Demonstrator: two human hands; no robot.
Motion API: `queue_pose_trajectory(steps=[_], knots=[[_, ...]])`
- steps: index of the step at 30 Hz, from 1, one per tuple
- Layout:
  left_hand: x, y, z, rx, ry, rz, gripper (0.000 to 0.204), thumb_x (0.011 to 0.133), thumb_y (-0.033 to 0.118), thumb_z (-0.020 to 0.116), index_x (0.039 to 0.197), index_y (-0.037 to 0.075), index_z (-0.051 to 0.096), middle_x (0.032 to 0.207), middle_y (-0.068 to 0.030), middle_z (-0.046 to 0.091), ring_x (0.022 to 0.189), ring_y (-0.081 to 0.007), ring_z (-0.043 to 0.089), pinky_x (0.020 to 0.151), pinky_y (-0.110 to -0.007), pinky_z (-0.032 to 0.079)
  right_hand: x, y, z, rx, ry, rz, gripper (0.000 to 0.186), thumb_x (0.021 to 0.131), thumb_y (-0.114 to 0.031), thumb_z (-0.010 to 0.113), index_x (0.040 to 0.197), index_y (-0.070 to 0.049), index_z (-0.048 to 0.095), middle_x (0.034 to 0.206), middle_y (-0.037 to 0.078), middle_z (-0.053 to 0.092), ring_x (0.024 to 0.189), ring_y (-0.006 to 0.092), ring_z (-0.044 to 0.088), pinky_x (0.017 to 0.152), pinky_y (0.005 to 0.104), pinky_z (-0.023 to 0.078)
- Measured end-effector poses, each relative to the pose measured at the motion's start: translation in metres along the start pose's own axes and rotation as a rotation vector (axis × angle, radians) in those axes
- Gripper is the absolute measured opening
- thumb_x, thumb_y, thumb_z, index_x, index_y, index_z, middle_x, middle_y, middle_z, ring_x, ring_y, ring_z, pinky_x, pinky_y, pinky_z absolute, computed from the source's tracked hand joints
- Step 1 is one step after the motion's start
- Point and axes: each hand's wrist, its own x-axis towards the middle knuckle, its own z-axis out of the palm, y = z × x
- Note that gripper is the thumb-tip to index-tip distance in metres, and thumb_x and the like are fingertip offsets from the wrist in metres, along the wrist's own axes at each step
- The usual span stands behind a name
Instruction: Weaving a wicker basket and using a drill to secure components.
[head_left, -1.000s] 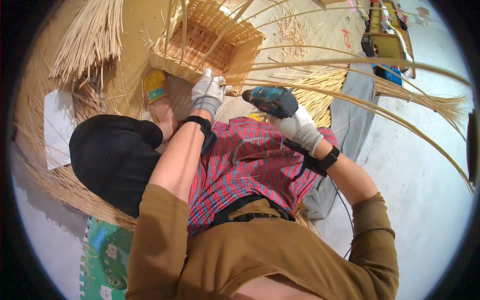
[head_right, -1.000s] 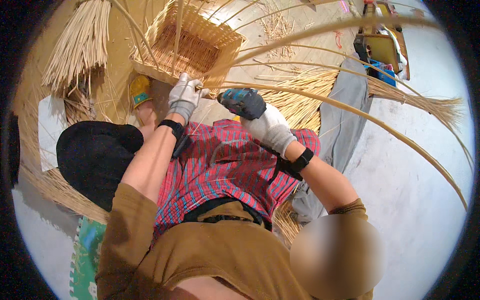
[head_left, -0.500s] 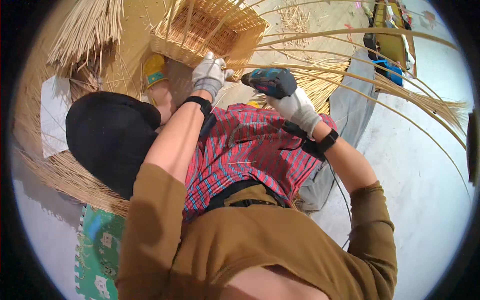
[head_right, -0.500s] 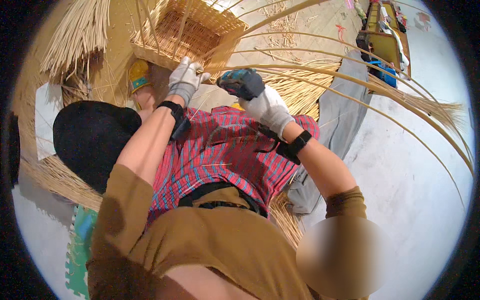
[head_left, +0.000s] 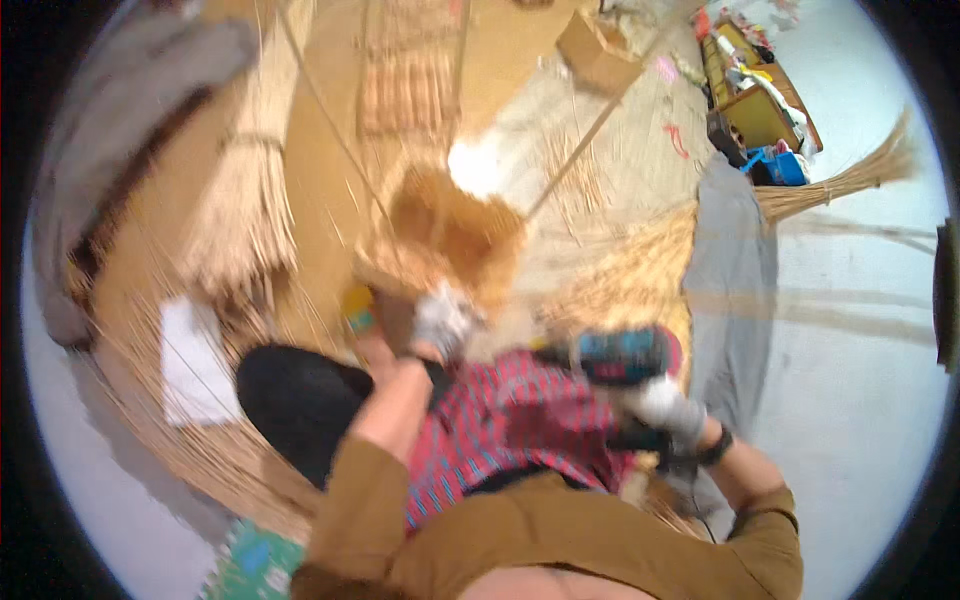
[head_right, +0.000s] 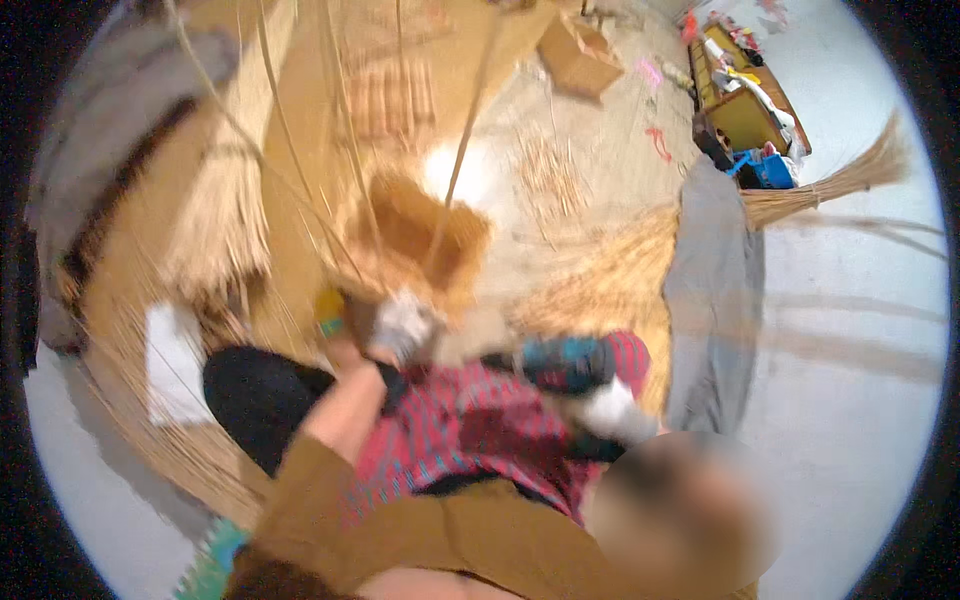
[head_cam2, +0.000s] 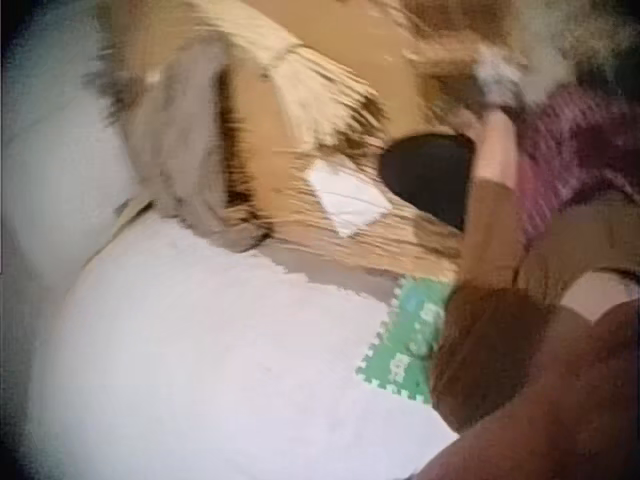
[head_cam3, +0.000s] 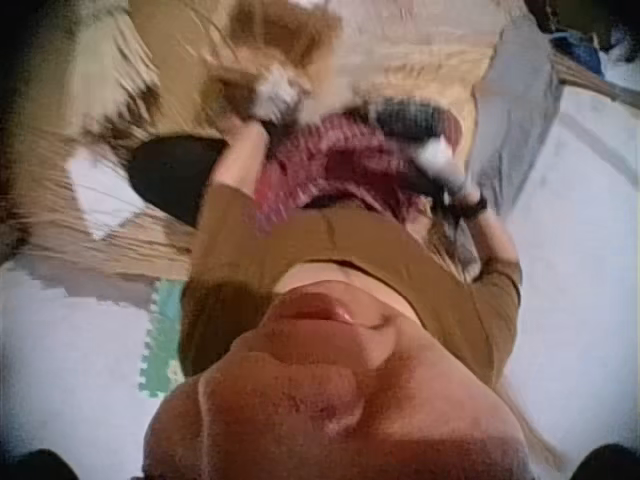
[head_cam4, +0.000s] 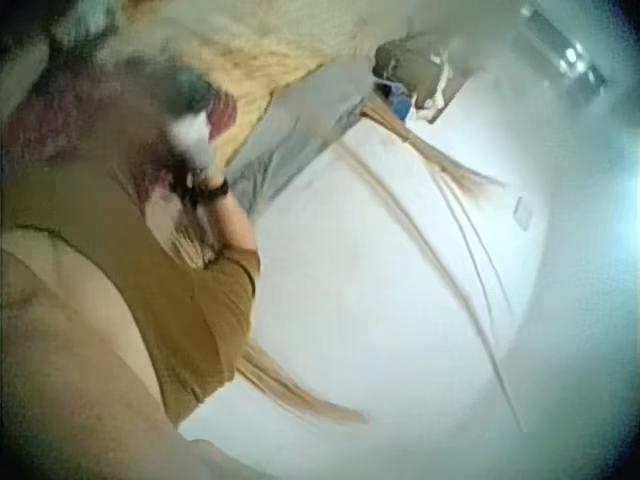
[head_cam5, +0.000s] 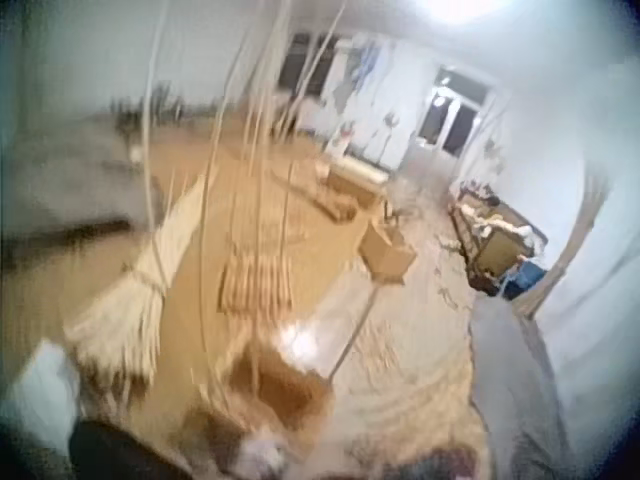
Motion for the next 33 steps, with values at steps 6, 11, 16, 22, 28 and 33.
queue_pose_trajectory(steps=[6,11,16,22,28,33], knots=[[0.008,0.007,-0.039,-0.045,-0.348,0.078,0.033,0.084,0.045,0.061,0.094,0.016,0.073,0.116,-0.0126,0.064,0.109,-0.0328,0.061,0.096,-0.044,0.05,-0.053,0.016,0.043,0.21,-0.115,-0.005,0.049,0.085,-0.01,0.07,0.133,-0.008,0.058,0.13,0.011,0.063,0.123,0.0257,0.057,0.106,0.0393,0.042],[0.059,-0.033,-0.064,-1.467,0.239,-0.348,0.034,0.085,0.034,0.064,0.111,0.012,0.068,0.118,-0.0141,0.061,0.119,-0.0306,0.053,0.097,-0.041,0.048,-0.064,0.015,0.045,0.309,-0.14,0.032,0.052,0.083,-0.008,0.07,0.134,-0.009,0.058,0.134,0.011,0.061,0.125,0.0268,0.056,0.107,0.0381,0.043],[0.037,-0.03,-0.066,0.026,0.697,-0.196,0.009,0.084,0.015,0.062,0.084,0.006,0.064,0.089,-0.0209,0.061,0.086,-0.0399,0.059,0.078,-0.047,0.048,-0.056,0.015,0.033,0.033,-0.105,-0.164,0.056,0.081,-0.007,0.069,0.135,-0.01,0.057,0.132,0.012,0.062,0.124,0.0311,0.057,0.105,0.0397,0.044],[0.014,0.014,-0.007,0.302,0.086,0.083,0.02,0.087,0.025,0.059,0.105,0.021,0.065,0.1,-0.015,0.066,0.087,-0.034,0.068,0.074,-0.048,0.053,-0.065,0.021,0.034,0.162,-0.009,0.024,0.049,0.091,-0.019,0.067,0.137,-0.008,0.055,0.139,0.012,0.056,0.131,0.0277,0.05,0.111,0.0379,0.038],[0.035,0.056,0.011,0.283,0.009,0.16,0.048,0.091,0.026,0.061,0.136,0.035,0.048,0.136,-0.0133,0.051,0.099,-0.0353,0.066,0.081,-0.052,0.054,-0.068,0.024,0.03,0.135,0.002,-0.063,0.048,0.091,-0.016,0.068,0.136,-0.007,0.055,0.137,0.011,0.057,0.128,0.0238,0.052,0.109,0.036,0.04],[0.049,0.062,0.004,0.305,-0.268,0.061,0.067,0.09,0.029,0.064,0.149,0.04,0.034,0.144,-0.0122,0.044,0.112,-0.0363,0.063,0.088,-0.051,0.053,-0.059,0.029,0.028,-0.064,-0.002,-0.148,0.047,0.091,-0.021,0.068,0.134,-0.008,0.057,0.135,0.012,0.058,0.126,0.0293,0.053,0.108,0.0374,0.041]])
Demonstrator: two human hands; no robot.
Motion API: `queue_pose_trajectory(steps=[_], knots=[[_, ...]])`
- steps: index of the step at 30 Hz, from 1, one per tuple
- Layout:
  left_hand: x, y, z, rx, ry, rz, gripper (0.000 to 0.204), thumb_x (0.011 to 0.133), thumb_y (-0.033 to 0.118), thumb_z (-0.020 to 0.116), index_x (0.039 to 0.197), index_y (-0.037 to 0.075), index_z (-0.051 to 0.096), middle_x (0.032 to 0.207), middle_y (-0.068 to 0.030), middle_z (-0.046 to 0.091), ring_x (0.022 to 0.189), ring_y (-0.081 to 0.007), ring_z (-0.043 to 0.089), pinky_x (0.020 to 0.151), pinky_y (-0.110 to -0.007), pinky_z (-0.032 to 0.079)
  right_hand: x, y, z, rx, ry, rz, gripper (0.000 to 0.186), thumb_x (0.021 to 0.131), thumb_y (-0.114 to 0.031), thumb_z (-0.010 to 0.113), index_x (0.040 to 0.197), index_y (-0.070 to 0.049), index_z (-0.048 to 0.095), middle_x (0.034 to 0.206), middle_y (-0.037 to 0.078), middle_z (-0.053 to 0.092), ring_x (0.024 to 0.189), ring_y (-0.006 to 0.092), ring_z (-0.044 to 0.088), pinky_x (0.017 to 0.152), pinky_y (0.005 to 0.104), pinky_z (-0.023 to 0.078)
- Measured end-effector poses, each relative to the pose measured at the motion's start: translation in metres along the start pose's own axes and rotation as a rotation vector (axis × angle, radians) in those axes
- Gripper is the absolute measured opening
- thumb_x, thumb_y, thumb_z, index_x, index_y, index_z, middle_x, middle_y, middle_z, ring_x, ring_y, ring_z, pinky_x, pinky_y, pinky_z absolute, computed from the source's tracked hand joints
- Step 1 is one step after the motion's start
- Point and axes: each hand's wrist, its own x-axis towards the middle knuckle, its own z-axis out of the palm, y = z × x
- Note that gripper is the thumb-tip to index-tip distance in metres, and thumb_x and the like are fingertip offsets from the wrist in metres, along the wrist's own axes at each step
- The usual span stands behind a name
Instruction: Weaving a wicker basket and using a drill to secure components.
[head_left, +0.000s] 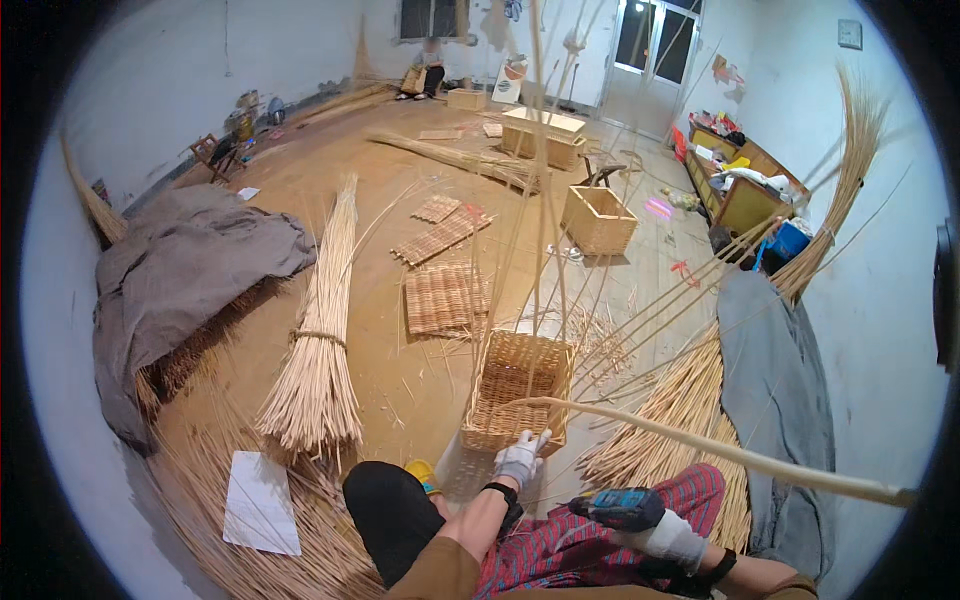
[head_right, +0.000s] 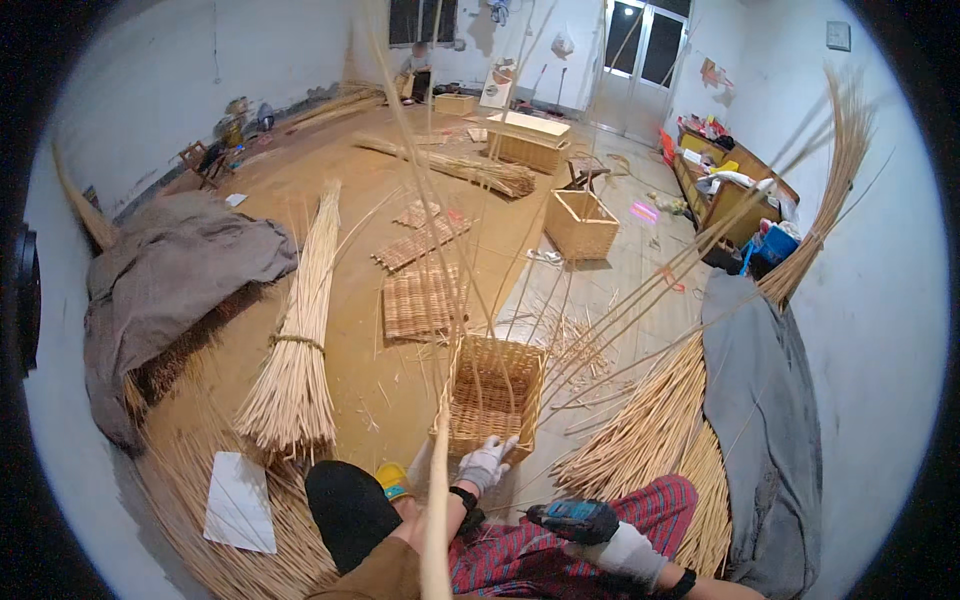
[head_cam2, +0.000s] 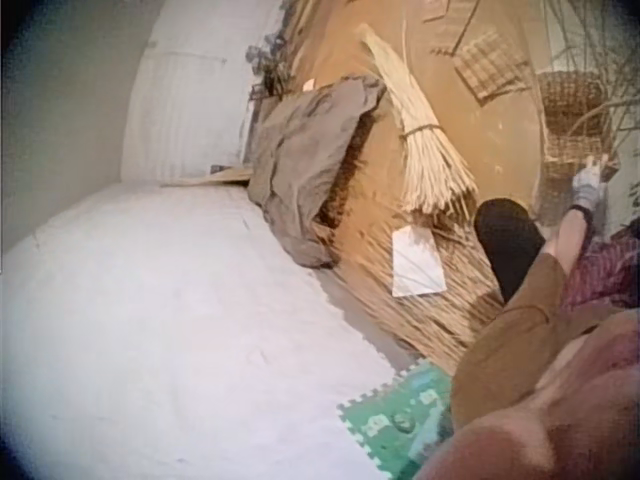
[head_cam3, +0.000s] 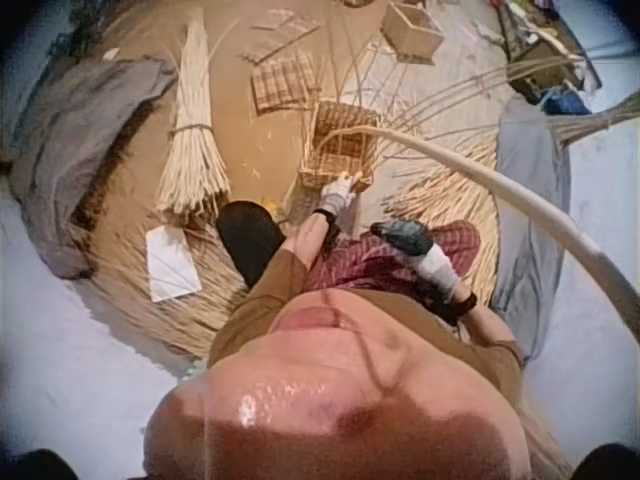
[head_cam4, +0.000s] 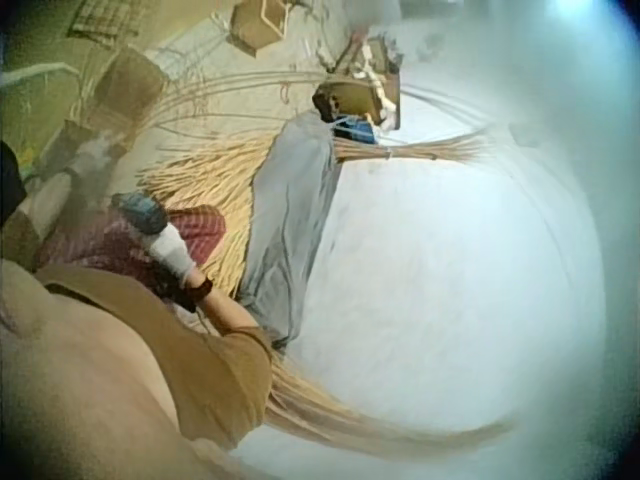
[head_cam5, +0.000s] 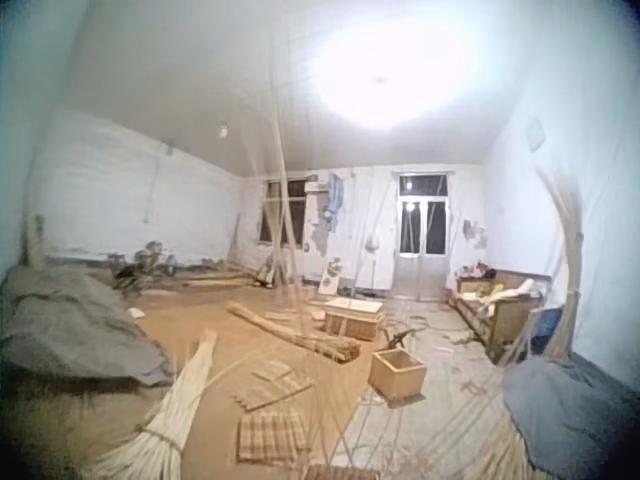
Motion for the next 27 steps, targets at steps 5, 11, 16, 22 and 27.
queue_pose_trajectory(steps=[5,11,16,22,27], knots=[[0.007,-0.009,0.011,-0.008,-0.033,-0.028,0.052,0.094,0.033,0.058,0.144,0.035,0.044,0.144,-0.0123,0.045,0.112,-0.0362,0.062,0.089,-0.051,0.052,0.007,0.009,0.0,-0.081,-0.004,0.019,0.048,0.089,-0.02,0.067,0.134,-0.01,0.057,0.136,0.013,0.057,0.126,0.0321,0.053,0.108,0.0389,0.041],[-0.017,-0.032,0.025,0.036,-0.109,-0.042,0.041,0.098,0.049,0.045,0.132,0.032,0.059,0.137,-0.0131,0.047,0.116,-0.0367,0.06,0.092,-0.052,0.051,0.034,0.034,-0.006,-0.059,-0.061,-0.139,0.052,0.084,-0.015,0.067,0.136,-0.013,0.057,0.135,0.012,0.058,0.125,0.0308,0.054,0.107,0.0377,0.042],[-0.014,-0.052,0.058,0.088,-0.124,0.099,0.035,0.102,0.037,0.04,0.129,0.028,0.06,0.134,-0.013,0.05,0.116,-0.0323,0.058,0.094,-0.048,0.051,0.05,0.066,-0.001,-0.103,-0.108,-0.035,0.055,0.084,-0.018,0.068,0.137,-0.015,0.057,0.135,0.011,0.06,0.127,0.03,0.052,0.108,0.0364,0.041],[0.003,-0.062,0.123,-0.629,0.195,0.09,0.031,0.104,0.033,0.034,0.098,0.01,0.053,0.095,-0.0076,0.062,0.091,-0.0195,0.057,0.084,-0.033,0.044,0.054,0.074,0.0,-0.2,-0.128,-0.14,0.052,0.084,-0.018,0.067,0.136,-0.017,0.058,0.132,0.011,0.061,0.124,0.0316,0.054,0.106,0.0382,0.042],[0.0,-0.055,0.113,-1.249,0.043,-0.267,0.034,0.103,0.041,0.042,0.102,0.01,0.056,0.099,-0.0105,0.067,0.095,-0.0208,0.063,0.083,-0.035,0.048,0.074,0.041,-0.003,-0.275,-0.131,-0.185,0.05,0.082,-0.01,0.063,0.132,-0.012,0.06,0.13,0.013,0.061,0.119,0.0337,0.057,0.105,0.0399,0.043]])
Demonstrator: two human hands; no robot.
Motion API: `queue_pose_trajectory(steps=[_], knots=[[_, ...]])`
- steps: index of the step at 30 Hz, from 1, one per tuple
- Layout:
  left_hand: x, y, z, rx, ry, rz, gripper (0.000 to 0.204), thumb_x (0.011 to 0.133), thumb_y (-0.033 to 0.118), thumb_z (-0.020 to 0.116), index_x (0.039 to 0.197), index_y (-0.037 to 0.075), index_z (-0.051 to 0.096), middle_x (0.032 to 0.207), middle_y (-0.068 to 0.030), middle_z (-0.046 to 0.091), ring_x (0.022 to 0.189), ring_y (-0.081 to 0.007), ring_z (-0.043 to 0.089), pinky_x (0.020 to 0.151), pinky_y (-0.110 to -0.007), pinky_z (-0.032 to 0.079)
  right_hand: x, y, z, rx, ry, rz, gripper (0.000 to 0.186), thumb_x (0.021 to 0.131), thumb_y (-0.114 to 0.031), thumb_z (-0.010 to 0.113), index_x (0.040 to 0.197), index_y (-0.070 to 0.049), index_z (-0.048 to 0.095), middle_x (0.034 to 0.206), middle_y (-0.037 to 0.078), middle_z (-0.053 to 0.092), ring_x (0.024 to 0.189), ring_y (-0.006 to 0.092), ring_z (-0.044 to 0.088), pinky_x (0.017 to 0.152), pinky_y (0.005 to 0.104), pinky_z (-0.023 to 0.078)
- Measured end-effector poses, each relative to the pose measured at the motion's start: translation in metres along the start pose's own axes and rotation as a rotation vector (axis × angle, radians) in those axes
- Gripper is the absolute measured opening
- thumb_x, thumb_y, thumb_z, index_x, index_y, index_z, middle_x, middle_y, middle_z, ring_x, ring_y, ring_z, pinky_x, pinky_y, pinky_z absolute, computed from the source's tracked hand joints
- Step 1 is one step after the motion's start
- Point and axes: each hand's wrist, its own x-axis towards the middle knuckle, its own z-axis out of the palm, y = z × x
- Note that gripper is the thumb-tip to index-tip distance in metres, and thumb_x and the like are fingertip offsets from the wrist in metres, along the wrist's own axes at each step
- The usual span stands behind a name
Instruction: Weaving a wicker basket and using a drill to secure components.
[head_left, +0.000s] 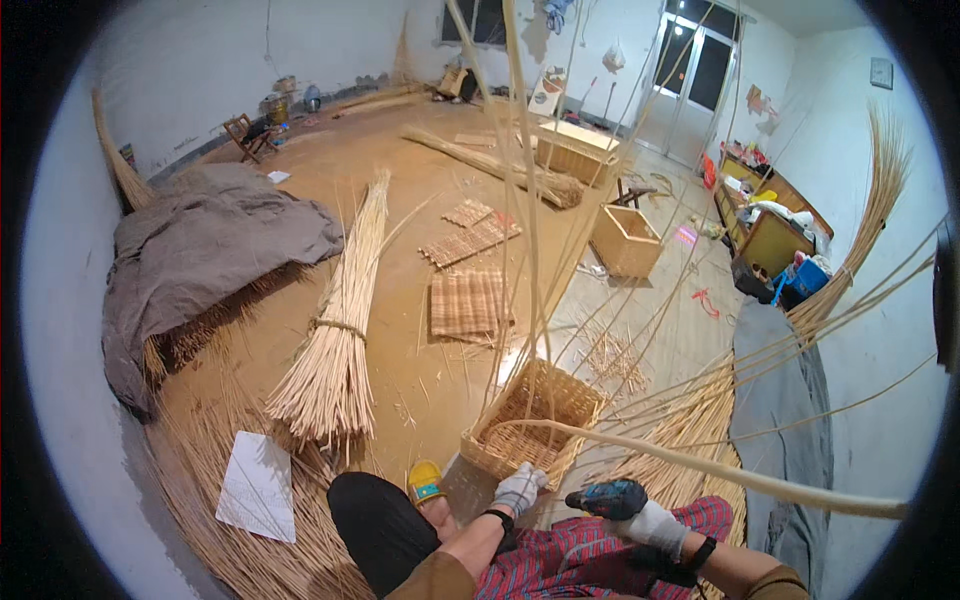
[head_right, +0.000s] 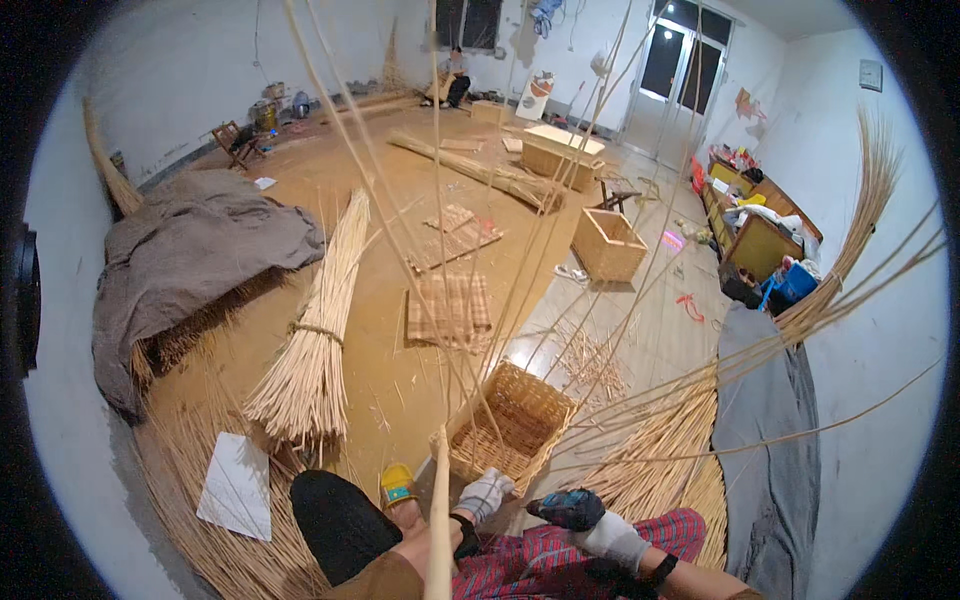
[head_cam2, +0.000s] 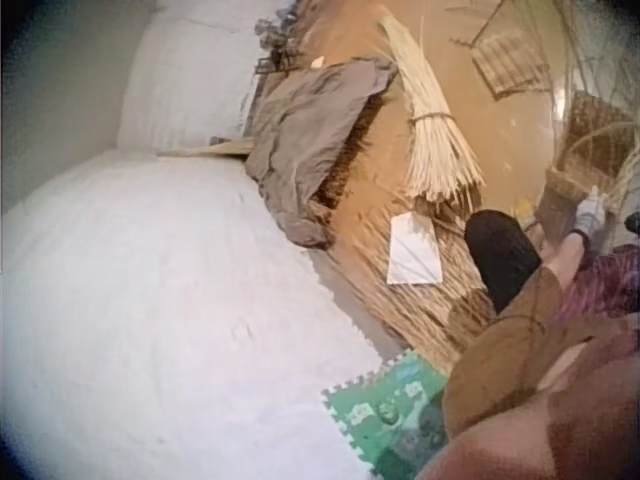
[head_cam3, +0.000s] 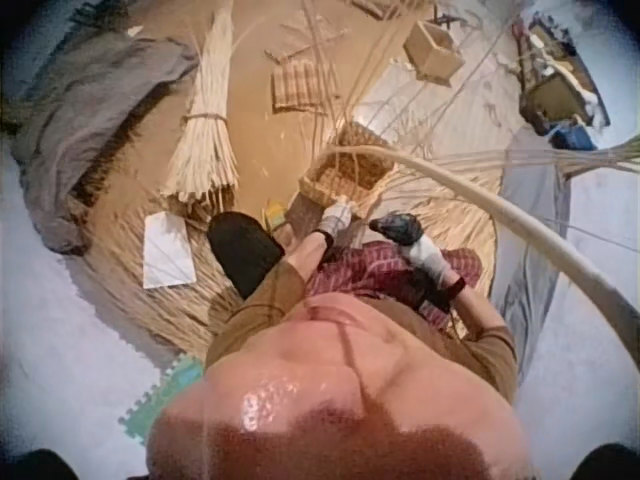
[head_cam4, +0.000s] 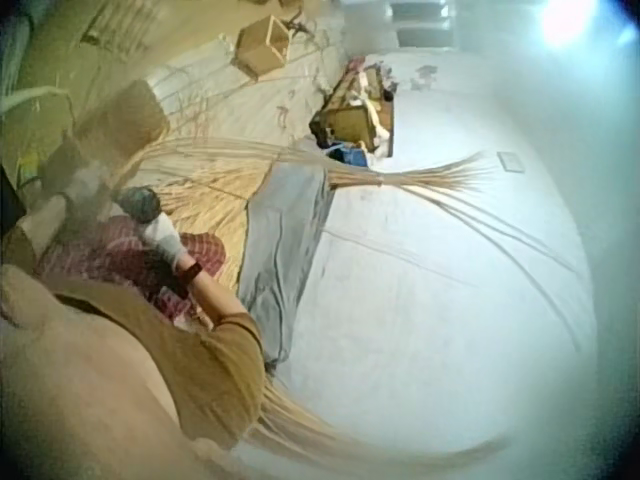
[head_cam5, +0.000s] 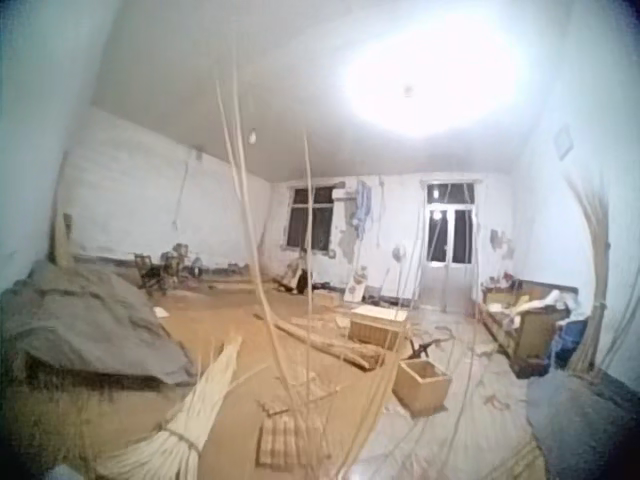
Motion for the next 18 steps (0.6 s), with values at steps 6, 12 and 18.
queue_pose_trajectory(steps=[6,12,18], knots=[[-0.015,0.013,-0.031,1.56,0.02,0.968,0.027,0.099,0.024,0.041,0.115,0.018,0.063,0.111,-0.0098,0.067,0.09,-0.0335,0.067,0.08,-0.042,0.056,-0.01,-0.009,0.001,0.29,0.187,0.02,0.056,0.077,0.007,0.048,0.131,-0.006,0.059,0.13,0.014,0.061,0.122,0.0327,0.055,0.107,0.0413,0.04],[0.001,0.012,-0.016,-0.492,-0.177,-0.097,0.027,0.105,0.02,0.036,0.096,0.005,0.056,0.102,-0.0129,0.068,0.092,-0.0208,0.065,0.08,-0.03,0.053,-0.024,0.005,0.012,0.152,0.088,0.564,0.054,0.081,-0.015,0.069,0.133,-0.015,0.058,0.131,0.012,0.061,0.121,0.0308,0.056,0.104,0.0367,0.045],[0.01,-0.014,-0.01,-0.166,-0.14,0.074,0.038,0.107,0.035,0.036,0.104,0.003,0.057,0.096,-0.0084,0.07,0.088,-0.0191,0.066,0.076,-0.028,0.052,-0.015,0.007,0.009,-0.001,-0.014,0.757,0.053,0.081,-0.024,0.07,0.132,-0.016,0.058,0.121,0.015,0.066,0.109,0.0353,0.063,0.093,0.0398,0.051]])
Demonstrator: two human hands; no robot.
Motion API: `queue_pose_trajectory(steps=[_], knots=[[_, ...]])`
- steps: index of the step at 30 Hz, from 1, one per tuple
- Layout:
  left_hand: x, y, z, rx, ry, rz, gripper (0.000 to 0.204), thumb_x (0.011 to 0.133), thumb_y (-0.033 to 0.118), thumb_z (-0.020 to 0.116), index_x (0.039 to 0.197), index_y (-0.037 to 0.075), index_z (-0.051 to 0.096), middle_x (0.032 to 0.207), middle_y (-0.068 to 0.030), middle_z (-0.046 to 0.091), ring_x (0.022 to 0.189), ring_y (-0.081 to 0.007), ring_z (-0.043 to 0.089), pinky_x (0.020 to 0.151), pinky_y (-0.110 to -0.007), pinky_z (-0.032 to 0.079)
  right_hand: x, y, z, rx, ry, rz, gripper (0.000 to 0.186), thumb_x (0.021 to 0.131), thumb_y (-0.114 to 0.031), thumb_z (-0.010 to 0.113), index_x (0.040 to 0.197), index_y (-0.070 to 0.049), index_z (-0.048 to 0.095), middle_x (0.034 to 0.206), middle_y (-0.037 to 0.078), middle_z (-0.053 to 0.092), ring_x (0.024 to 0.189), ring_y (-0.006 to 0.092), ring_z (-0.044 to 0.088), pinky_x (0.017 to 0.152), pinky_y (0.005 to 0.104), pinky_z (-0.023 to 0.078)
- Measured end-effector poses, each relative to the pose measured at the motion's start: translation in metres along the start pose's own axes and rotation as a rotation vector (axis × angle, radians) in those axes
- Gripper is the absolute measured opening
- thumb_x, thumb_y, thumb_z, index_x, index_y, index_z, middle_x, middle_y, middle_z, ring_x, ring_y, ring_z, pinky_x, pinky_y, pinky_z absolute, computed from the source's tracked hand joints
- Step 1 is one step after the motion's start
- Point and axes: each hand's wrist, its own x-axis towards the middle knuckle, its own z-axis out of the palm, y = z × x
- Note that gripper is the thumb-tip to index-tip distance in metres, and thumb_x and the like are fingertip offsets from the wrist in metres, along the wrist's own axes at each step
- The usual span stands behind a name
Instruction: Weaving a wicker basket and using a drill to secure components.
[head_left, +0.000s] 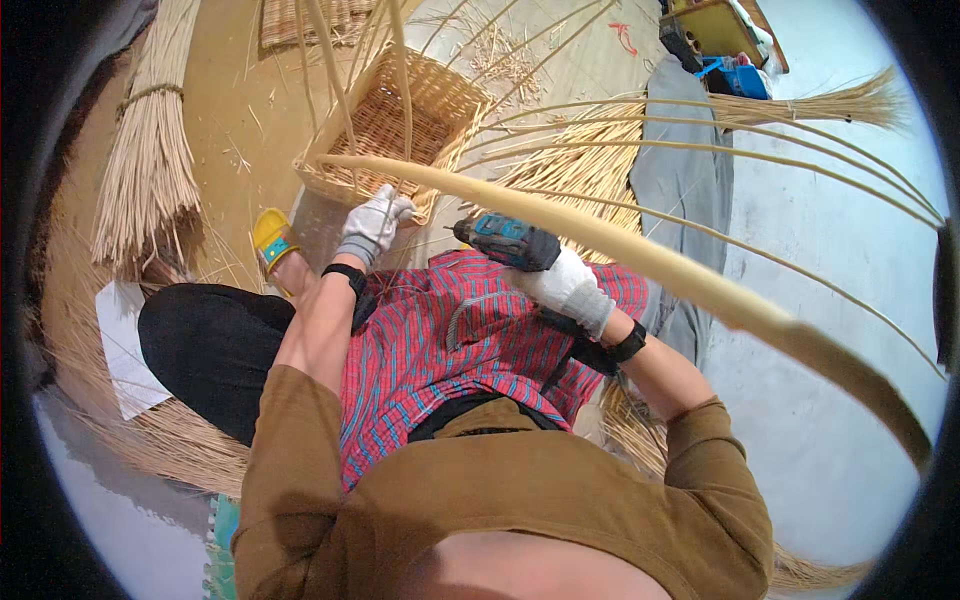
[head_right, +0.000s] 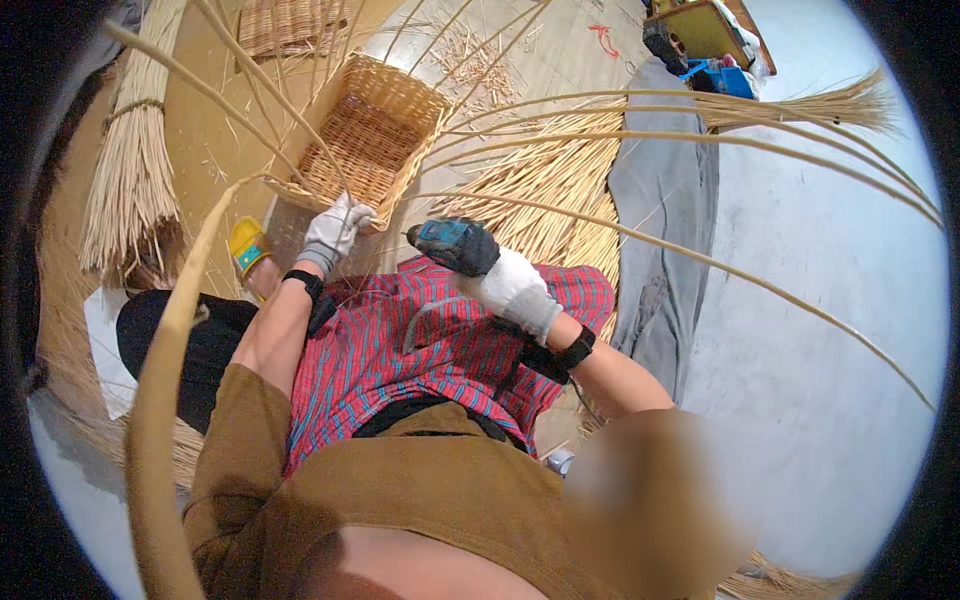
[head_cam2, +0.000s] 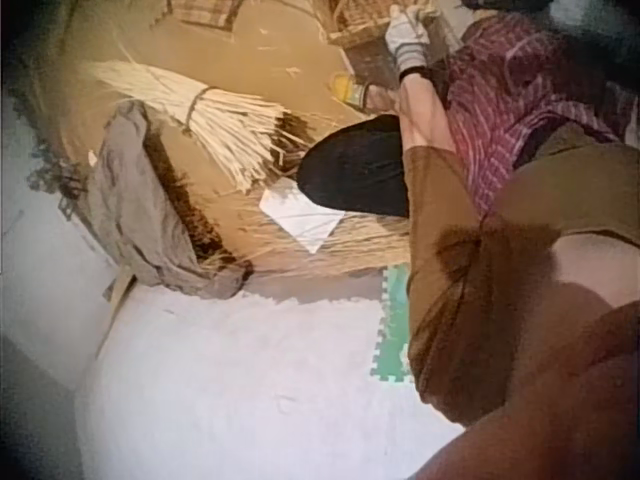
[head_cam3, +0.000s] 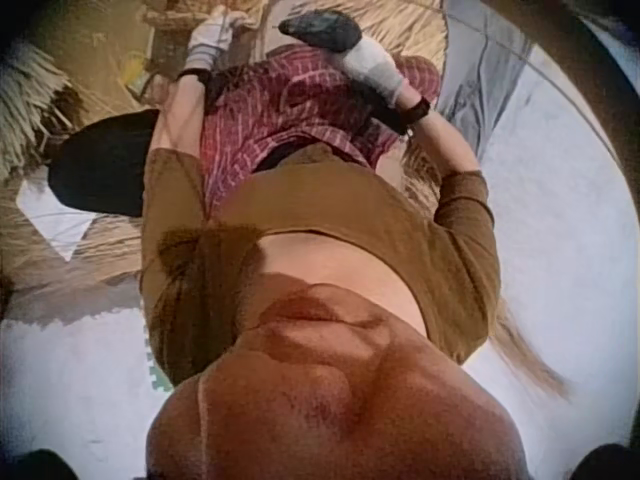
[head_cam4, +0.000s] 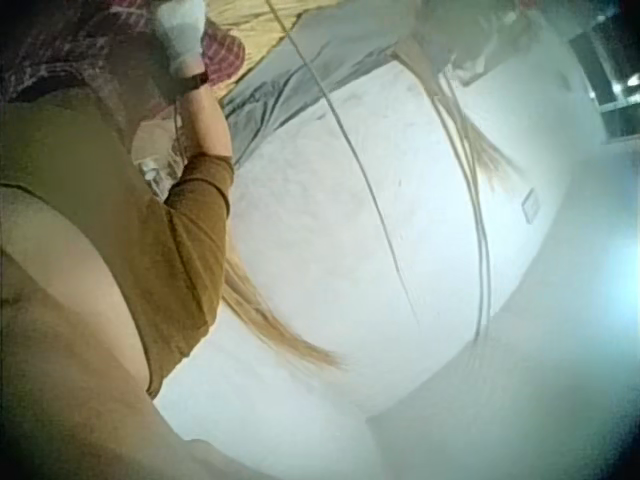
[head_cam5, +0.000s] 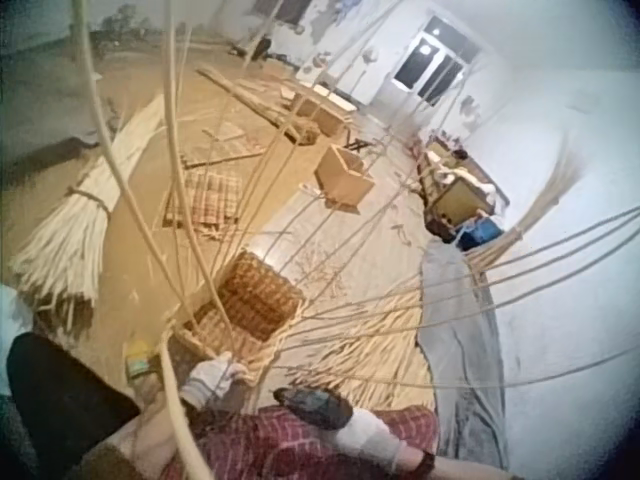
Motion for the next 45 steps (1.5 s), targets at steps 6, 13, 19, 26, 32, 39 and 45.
queue_pose_trajectory(steps=[6,13,19,26,32,39,45], knots=[[-0.003,-0.005,0.0,0.636,0.14,0.32,0.026,0.099,0.03,0.057,0.108,0.007,0.061,0.096,-0.0108,0.066,0.089,-0.0244,0.067,0.076,-0.036,0.054,0.028,0.003,0.015,0.054,0.08,-0.266,0.048,0.082,-0.026,0.067,0.129,-0.018,0.06,0.116,0.016,0.067,0.104,0.0371,0.064,0.087,0.0423,0.053],[-0.01,0.042,0.039,-0.603,0.348,-0.322,0.035,0.106,0.03,0.038,0.111,0.001,0.057,0.106,-0.0166,0.067,0.098,-0.0307,0.065,0.08,-0.038,0.053,0.045,0.004,0.017,-0.075,0.055,-0.178,0.035,0.084,-0.03,0.061,0.116,-0.015,0.063,0.098,0.018,0.069,0.091,0.0391,0.066,0.077,0.0442,0.054],[-0.011,0.037,0.031,-0.287,0.186,-0.198,0.044,0.107,0.035,0.032,0.119,-0.005,0.045,0.115,-0.0243,0.063,0.106,-0.0325,0.063,0.086,-0.033,0.053,0.053,0.01,0.02,-0.045,0.133,-0.26,0.035,0.084,-0.027,0.062,0.116,-0.014,0.064,0.095,0.019,0.069,0.089,0.0401,0.066,0.073,0.0444,0.055],[-0.018,0.039,0.028,0.76,0.084,-0.095,0.041,0.108,0.034,0.03,0.112,-0.003,0.049,0.106,-0.0178,0.064,0.094,-0.0279,0.062,0.079,-0.031,0.052,0.045,-0.004,0.011,0.007,0.053,-0.172,0.036,0.083,-0.025,0.063,0.117,-0.015,0.064,0.098,0.019,0.069,0.09,0.0399,0.066,0.074,0.0441,0.055],[-0.004,-0.003,0.024,-0.24,0.143,0.044,0.039,0.107,0.035,0.032,0.112,0.0,0.05,0.103,-0.0165,0.063,0.09,-0.0276,0.06,0.075,-0.032,0.05,0.041,-0.008,0.012,0.006,0.171,-0.302,0.033,0.083,-0.025,0.063,0.114,-0.015,0.065,0.091,0.02,0.069,0.088,0.0404,0.066,0.073,0.0446,0.056],[0.001,0.009,0.033,-0.403,0.157,-0.11,0.043,0.106,0.039,0.036,0.114,-0.001,0.048,0.109,-0.0183,0.062,0.091,-0.0281,0.06,0.076,-0.033,0.05,0.044,-0.003,0.014,-0.098,0.148,-0.287,0.028,0.084,-0.026,0.063,0.109,-0.014,0.066,0.083,0.018,0.069,0.08,0.0389,0.067,0.068,0.043,0.056],[-0.003,0.021,0.034,-0.474,0.251,-0.27,0.033,0.105,0.029,0.038,0.12,0.001,0.049,0.111,-0.0168,0.065,0.1,-0.0297,0.062,0.081,-0.033,0.051,0.044,-0.005,0.012,-0.104,0.122,-0.241,0.026,0.083,-0.024,0.063,0.106,-0.013,0.065,0.079,0.015,0.069,0.074,0.0354,0.068,0.066,0.0423,0.055]])
